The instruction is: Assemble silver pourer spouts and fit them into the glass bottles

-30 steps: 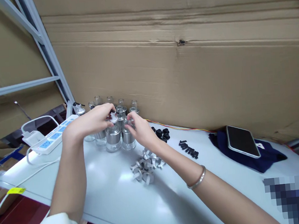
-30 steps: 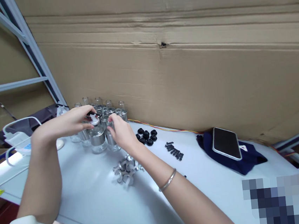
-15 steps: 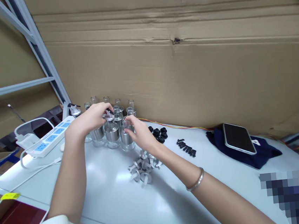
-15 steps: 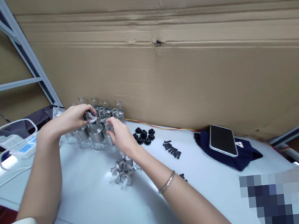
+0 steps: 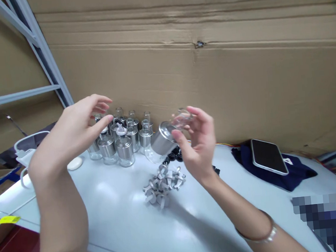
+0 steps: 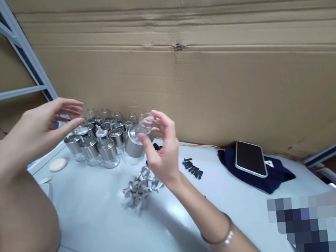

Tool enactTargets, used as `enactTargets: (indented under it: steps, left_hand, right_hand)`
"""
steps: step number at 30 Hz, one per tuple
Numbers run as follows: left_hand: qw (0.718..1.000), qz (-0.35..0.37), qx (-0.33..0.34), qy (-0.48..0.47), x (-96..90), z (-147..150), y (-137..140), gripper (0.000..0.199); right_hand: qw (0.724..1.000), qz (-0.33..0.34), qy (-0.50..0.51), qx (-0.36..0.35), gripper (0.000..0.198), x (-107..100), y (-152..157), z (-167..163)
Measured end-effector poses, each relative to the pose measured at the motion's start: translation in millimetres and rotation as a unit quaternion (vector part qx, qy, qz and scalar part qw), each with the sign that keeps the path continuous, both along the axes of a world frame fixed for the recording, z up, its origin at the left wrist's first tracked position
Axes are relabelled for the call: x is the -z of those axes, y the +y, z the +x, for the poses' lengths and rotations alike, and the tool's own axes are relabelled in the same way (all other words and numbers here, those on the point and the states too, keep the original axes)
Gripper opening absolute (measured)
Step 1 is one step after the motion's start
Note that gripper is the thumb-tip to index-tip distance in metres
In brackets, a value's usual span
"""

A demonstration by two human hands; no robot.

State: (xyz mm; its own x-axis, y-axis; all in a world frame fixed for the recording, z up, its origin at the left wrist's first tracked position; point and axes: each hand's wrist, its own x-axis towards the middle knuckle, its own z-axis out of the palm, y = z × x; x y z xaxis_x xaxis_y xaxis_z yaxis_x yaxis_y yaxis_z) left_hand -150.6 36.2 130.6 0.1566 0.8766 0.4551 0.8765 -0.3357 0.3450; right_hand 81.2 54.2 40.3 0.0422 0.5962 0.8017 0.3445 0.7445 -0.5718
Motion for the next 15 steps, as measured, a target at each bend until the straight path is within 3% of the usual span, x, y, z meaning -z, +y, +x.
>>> enactTargets:
  steps: [3, 7, 11, 15]
  left_hand:
    - [0.998, -0.006, 0.066, 0.002, 4.8, 11, 1, 0.032]
    - [0.977, -0.062, 0.203, 0.025, 22.6, 46, 10, 0.030]
    - [0.925, -0.140, 0.352, -0.036, 49.4, 91, 16, 0.041]
    - [0.863, -0.168, 0.465, -0.100, 77.9, 123, 17, 0.051]
  right_hand:
    - [0.999, 0.022, -0.049, 0.009, 0.045, 4, -19, 35]
    - [0.993, -0.011, -0.114, 0.012, 0.052, 39, -39, 76]
    - [0.992, -0.035, -0.119, 0.015, 0.055, 76, -50, 95]
    - [0.997, -0.051, -0.048, -0.033, 0.055, 89, -54, 97]
